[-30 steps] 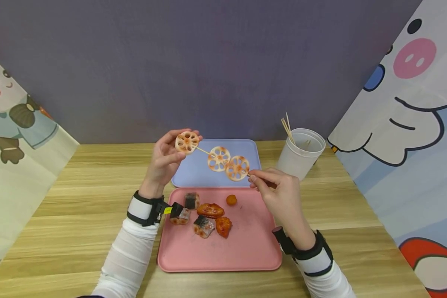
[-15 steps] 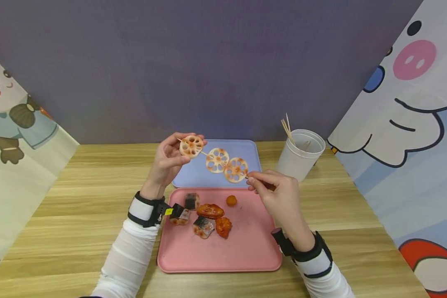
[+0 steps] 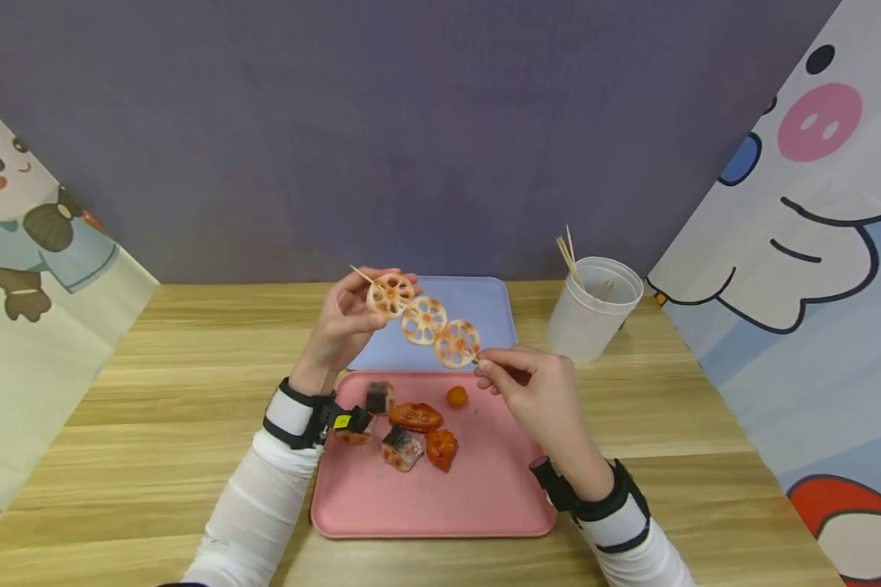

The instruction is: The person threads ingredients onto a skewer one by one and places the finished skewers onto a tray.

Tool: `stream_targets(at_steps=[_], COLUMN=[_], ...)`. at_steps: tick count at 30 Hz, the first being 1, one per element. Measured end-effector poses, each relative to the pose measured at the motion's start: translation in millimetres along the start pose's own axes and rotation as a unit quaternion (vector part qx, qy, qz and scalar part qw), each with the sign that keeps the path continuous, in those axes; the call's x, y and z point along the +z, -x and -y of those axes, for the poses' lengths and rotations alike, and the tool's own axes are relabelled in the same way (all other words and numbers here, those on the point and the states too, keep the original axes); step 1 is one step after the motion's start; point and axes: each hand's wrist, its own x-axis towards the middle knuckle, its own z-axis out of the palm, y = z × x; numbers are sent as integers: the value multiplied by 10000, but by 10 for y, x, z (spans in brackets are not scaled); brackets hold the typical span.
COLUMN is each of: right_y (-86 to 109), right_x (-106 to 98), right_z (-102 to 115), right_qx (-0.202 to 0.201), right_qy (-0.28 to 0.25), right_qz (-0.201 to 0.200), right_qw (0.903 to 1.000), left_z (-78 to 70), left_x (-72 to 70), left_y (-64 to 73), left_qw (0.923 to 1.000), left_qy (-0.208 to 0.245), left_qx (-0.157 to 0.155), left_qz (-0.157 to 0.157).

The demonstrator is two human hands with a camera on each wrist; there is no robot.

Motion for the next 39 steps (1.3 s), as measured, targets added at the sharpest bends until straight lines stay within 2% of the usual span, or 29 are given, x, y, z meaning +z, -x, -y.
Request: stream_targets(at_steps=[3,8,12,16,20,24,27,29,30,32,34,36,37,39], right_y=[4,11,9,0,-9,-13,-18,-38,-58,-112,-182,-252,-283,-340], right_x=[10,26,33,42,56,81,99,115,126,144,162,171,167,163], right_z=[1,4,16,24,10,-6,-38,-91,-134,-235,-362,-491,-547,-652], right_qx=[15,100,317,590,669,753,846,898,934,1026,1222,1391,1438,1519], right_qy=[-11,-147,-241,-179,53,-23,-184,-195,-214,-184,-227,-137,-13,261], right_qz=[69,259,487,756,887,1004,1013,932,873,751,661,560,544,535], right_qw=[10000,9995,9980,9952,9938,9921,9911,9914,9916,9917,9900,9886,9881,9866], left_z=[13,-11,-26,-20,0,7,-8,-18,-22,-24,-17,-2,7,19], left_x=[23,-8,-30,-57,-56,-48,-51,-68,-82,-120,-170,-231,-262,-324], left_y=[-11,5,-1,-6,-20,-19,-3,23,41,80,125,176,204,257], left_qw=[10000,10000,9998,9995,9989,9975,9913,9814,9741,9542,9278,8972,8809,8533], left_qy=[82,-64,-99,-112,-166,-463,-1113,-1644,-1915,-2453,-2900,-3309,-3538,-3923], left_qx=[-15,-57,-172,-263,-325,-427,-704,-868,-907,-854,-689,-529,-459,-364], left_qz=[29,25,70,133,278,323,-17,-476,-790,-1487,-2245,-2877,-3110,-3416])
